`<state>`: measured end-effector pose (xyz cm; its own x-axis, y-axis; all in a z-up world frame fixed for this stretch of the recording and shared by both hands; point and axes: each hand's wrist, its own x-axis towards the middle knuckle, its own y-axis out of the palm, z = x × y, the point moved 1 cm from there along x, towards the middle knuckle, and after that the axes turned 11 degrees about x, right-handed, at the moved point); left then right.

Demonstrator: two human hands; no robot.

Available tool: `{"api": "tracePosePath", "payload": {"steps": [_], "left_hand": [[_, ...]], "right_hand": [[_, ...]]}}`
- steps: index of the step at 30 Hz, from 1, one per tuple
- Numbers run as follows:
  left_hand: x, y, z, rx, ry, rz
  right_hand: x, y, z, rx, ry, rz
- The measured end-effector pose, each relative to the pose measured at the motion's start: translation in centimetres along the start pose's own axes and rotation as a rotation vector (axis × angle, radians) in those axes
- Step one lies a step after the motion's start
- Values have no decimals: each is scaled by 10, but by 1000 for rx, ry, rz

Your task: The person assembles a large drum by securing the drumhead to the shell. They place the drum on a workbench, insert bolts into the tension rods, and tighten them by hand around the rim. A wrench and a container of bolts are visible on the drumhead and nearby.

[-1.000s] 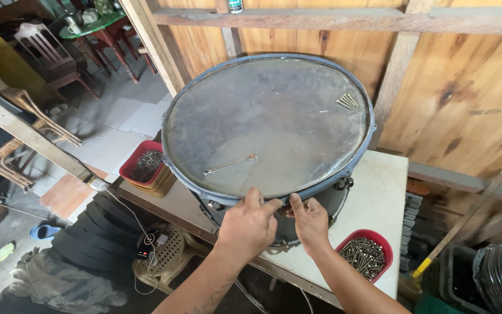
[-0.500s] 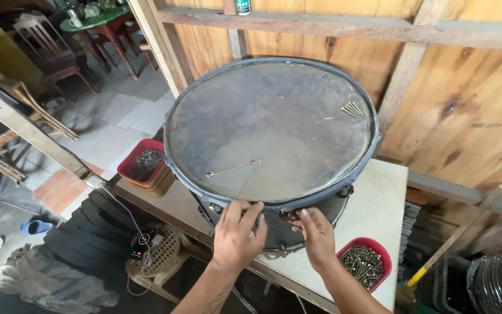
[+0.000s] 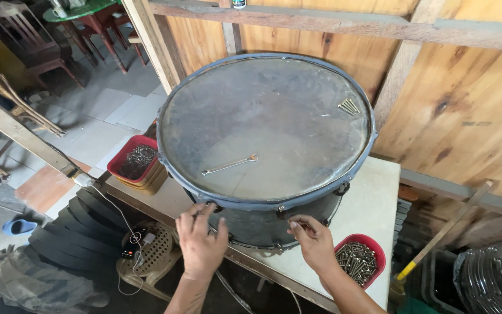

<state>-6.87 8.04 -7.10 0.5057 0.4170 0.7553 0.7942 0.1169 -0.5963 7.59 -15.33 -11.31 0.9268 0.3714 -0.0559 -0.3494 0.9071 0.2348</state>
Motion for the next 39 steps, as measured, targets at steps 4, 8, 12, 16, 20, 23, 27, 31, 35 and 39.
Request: {"api": "tracePosePath", "payload": {"steps": [4, 8, 12, 16, 20, 23, 27, 31, 35, 39], "left_hand": [[-11, -4, 16, -27, -208, 50], [-25, 2, 25, -104, -477, 321], [-16, -8, 5, -199, -629, 519], [-12, -5, -6, -259, -679, 485], [-16, 5, -4, -271, -648, 521], [-18, 12, -5, -269, -621, 489], [-11, 8, -9, -291, -696, 463], [-15, 15, 1, -261, -665, 427], [-1, 3, -7, -342, -676, 423], [5, -4, -11, -377, -793, 498]], "right_hand": [[0, -9, -12, 24, 0, -38], [-4, -21, -14, -39, 16, -70], [-11, -36, -12, -90, 72, -102], [-12, -55, -14, -147, 71, -130], [-17, -63, -4, -155, 132, -160], [-21, -67, -1, -228, 118, -156], [-25, -72, -8, -259, 78, -144], [-29, -74, -8, -187, 98, -151], [-27, -70, 1, -241, 64, -129], [-23, -51, 14, -321, -14, -95]]}}
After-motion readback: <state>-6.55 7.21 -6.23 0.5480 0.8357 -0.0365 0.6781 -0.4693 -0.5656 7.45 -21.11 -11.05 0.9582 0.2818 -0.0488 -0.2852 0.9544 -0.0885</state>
